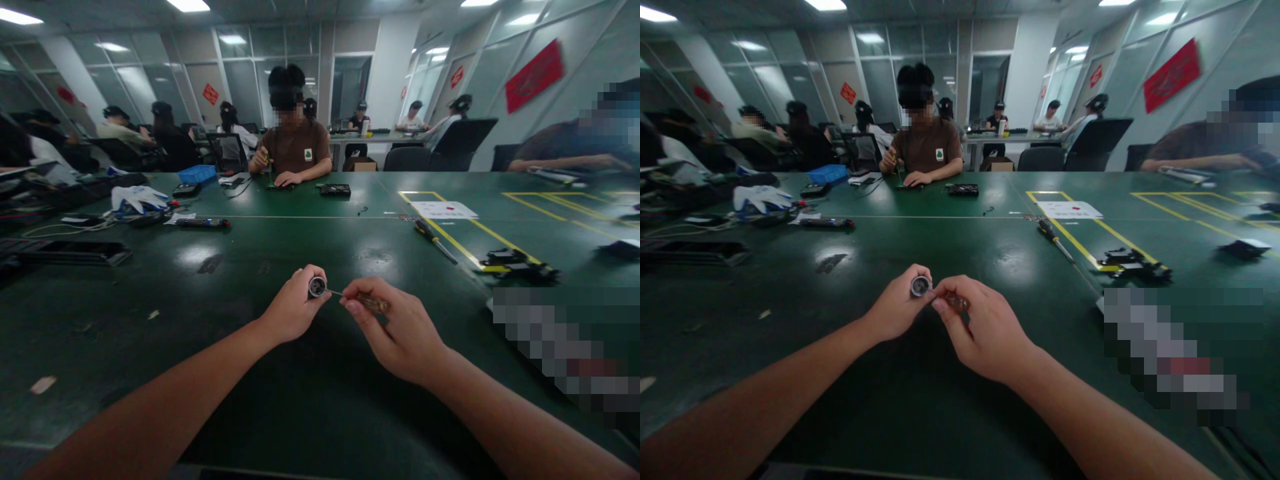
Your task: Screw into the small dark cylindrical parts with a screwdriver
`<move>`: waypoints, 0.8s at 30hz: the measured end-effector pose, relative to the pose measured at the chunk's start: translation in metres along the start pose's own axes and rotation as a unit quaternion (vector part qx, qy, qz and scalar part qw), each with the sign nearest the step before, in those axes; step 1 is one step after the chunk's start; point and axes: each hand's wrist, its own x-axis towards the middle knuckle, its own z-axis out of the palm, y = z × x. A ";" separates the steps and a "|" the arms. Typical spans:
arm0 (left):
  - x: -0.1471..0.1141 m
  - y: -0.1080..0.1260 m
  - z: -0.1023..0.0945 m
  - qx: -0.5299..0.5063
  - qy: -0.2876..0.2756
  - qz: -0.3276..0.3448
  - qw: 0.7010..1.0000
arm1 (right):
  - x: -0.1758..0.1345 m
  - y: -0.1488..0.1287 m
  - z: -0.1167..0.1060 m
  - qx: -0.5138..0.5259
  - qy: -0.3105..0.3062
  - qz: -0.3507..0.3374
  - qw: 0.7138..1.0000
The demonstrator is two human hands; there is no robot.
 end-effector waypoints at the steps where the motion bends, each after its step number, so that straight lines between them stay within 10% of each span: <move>1: 0.000 -0.001 0.000 -0.001 0.005 0.000 1.000 | 0.000 0.000 0.000 0.005 0.007 0.001 1.000; 24: 0.000 0.003 0.000 -0.008 0.011 -0.006 1.000 | 0.002 -0.002 -0.003 -0.010 -0.061 -0.071 0.996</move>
